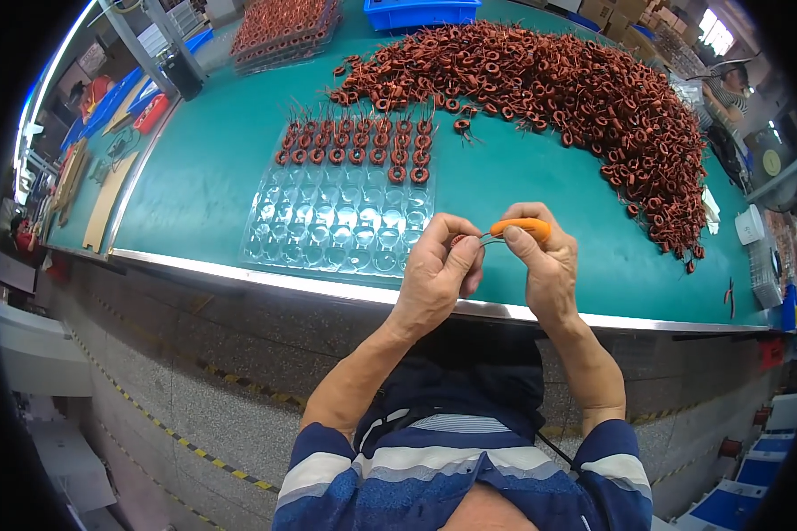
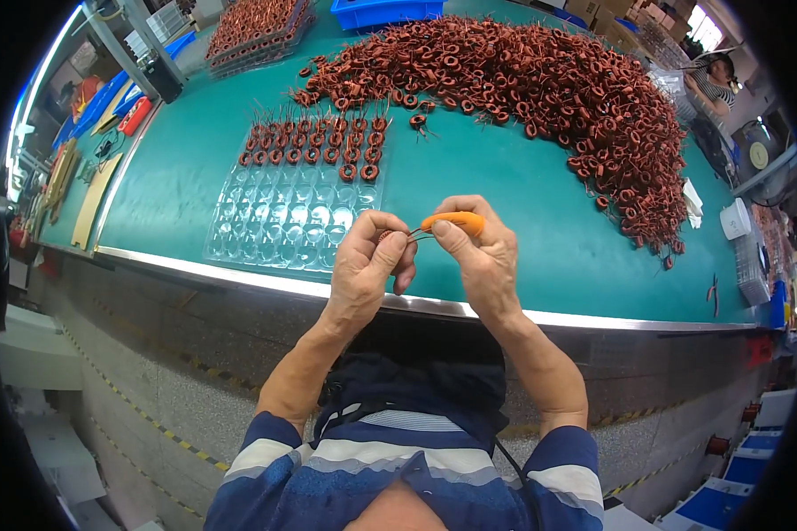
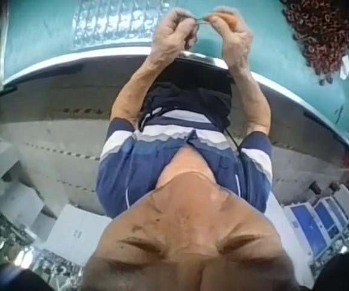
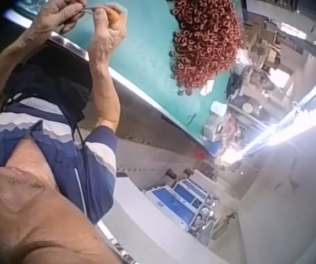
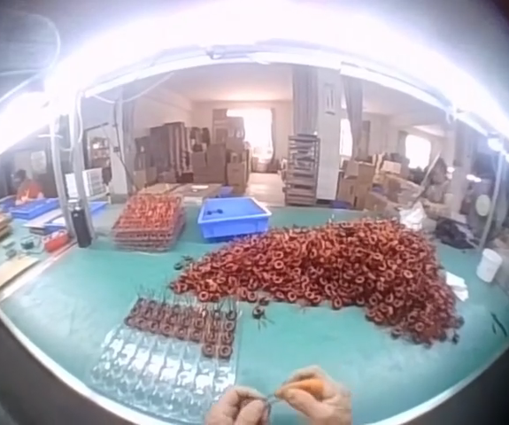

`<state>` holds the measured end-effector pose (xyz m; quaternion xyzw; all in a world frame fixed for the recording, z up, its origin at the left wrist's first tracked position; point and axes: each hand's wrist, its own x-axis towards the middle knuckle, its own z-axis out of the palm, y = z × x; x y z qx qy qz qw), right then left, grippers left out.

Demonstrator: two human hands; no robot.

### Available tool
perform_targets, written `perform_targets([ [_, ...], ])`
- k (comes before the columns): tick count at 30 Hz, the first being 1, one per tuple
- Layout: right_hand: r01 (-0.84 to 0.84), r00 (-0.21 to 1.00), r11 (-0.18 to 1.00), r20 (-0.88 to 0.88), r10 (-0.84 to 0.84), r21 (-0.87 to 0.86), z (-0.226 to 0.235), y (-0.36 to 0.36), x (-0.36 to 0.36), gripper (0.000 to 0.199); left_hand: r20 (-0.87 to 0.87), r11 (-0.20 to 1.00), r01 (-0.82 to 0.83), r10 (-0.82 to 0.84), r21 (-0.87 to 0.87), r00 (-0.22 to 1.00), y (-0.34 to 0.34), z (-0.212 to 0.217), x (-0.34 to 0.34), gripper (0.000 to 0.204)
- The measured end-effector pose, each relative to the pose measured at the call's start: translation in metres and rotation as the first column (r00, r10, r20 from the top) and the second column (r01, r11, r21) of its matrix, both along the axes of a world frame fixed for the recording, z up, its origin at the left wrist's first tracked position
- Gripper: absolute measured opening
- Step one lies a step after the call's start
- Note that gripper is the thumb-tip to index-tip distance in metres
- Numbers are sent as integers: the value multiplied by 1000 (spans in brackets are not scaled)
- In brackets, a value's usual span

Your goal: Picking up copper induction coils from a pile and placing them into a plastic blister tray using a small handheld tool.

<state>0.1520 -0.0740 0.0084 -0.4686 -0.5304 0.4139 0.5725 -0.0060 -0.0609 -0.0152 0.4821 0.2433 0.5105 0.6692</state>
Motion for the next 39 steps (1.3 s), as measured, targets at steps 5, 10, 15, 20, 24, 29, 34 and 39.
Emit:
perform_targets([
  [5, -27, 996, 999, -81, 24, -35, -24, 17, 0, 19, -23, 1000, -6, 6, -9, 1000, 5, -10, -2, 15],
  [10, -7, 1000, 998, -24, 6, -57, -30, 16, -1, 29, -173, 993, -1, 22, 120, 985, 6, -16, -7, 22],
  [15, -53, 999, 994, -12, 53, -95, -41, 3, 9, 34, -213, 991, -20, 48, 132, 976, 6, -17, -7, 24],
  [20, 62, 909, 981, 394, -132, 185, -31, -6, -2, 25, -274, 986, -29, 73, 161, 959, 3, -14, -5, 24],
  [24, 23, 992, 994, -119, -35, -105, -20, -7, 0, 34, -311, 971, -62, 134, 231, 941, -5, -9, -6, 24],
  [29, -37, 990, 979, -140, 9, -199, -37, -5, 8, 29, -122, 998, 58, -57, 3, 991, -6, -22, -7, 22],
  [34, -106, 960, 964, -278, 35, -243, -39, -6, 12, 23, -112, 947, 251, -276, -199, 955, 0, -31, -15, 37],
  [39, -147, 916, 939, -400, 11, -311, -42, -7, 17, 22, -320, 971, 238, -221, 15, 921, -3, -27, -10, 32],
])
